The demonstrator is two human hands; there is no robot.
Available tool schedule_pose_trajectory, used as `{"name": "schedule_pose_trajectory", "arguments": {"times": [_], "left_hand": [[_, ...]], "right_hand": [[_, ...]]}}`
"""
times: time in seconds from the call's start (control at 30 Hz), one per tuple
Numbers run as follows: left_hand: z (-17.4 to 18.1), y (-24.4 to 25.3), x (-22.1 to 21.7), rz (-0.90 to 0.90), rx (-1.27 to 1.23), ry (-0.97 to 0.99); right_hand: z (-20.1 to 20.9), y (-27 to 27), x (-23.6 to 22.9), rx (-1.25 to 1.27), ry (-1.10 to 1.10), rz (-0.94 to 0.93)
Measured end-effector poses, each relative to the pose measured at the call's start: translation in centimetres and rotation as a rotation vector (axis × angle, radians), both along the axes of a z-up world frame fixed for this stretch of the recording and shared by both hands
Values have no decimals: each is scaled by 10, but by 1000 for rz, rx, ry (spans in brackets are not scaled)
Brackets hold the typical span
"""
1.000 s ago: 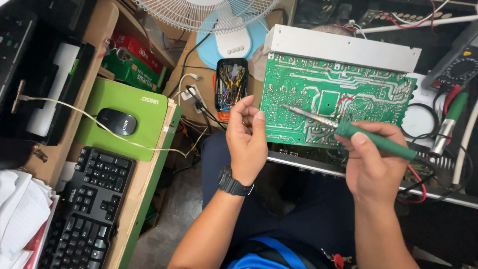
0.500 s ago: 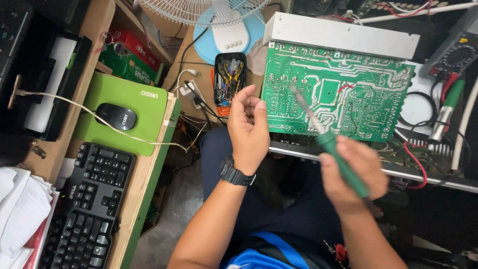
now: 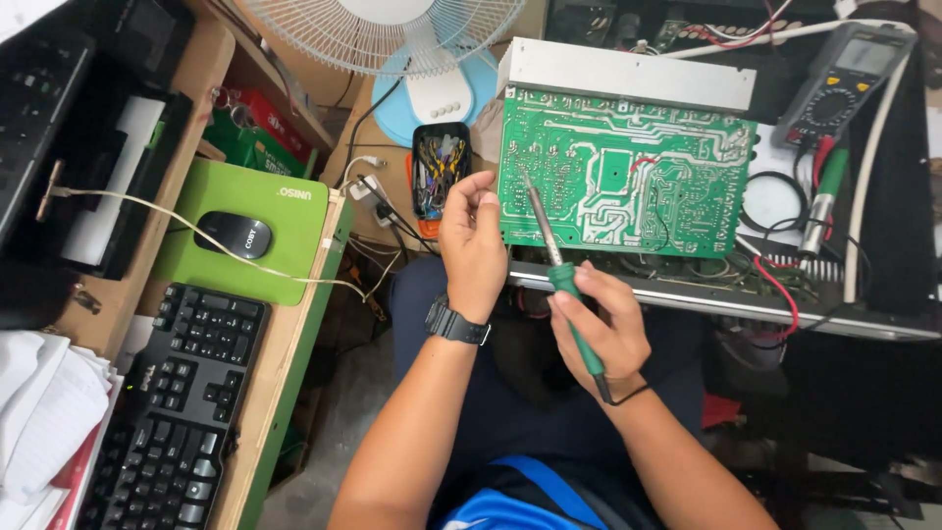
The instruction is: The person holds a green circuit board and uses a soldering iron to apply heat to various points on the board. They rotate the board to access different areas and continue soldering throughout the clip.
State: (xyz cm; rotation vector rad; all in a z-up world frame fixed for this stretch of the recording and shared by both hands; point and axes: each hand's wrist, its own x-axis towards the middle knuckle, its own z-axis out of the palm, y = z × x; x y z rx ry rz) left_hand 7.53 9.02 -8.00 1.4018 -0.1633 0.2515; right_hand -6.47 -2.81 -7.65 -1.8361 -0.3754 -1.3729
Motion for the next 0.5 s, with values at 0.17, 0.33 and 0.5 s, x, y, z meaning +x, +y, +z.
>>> {"name": "schedule_pose_trajectory", "arguments": {"times": [0.17, 0.33, 0.5], "left_hand": [[1, 1, -2, -24, -23, 18], [3, 0, -3, -28, -32, 28], [-4, 0, 2, -42, -58, 33]], "right_hand": [[-9, 4, 3, -35, -15, 0], [-12, 4, 5, -64, -8, -35], [-11, 6, 3, -42, 24, -40]]}}
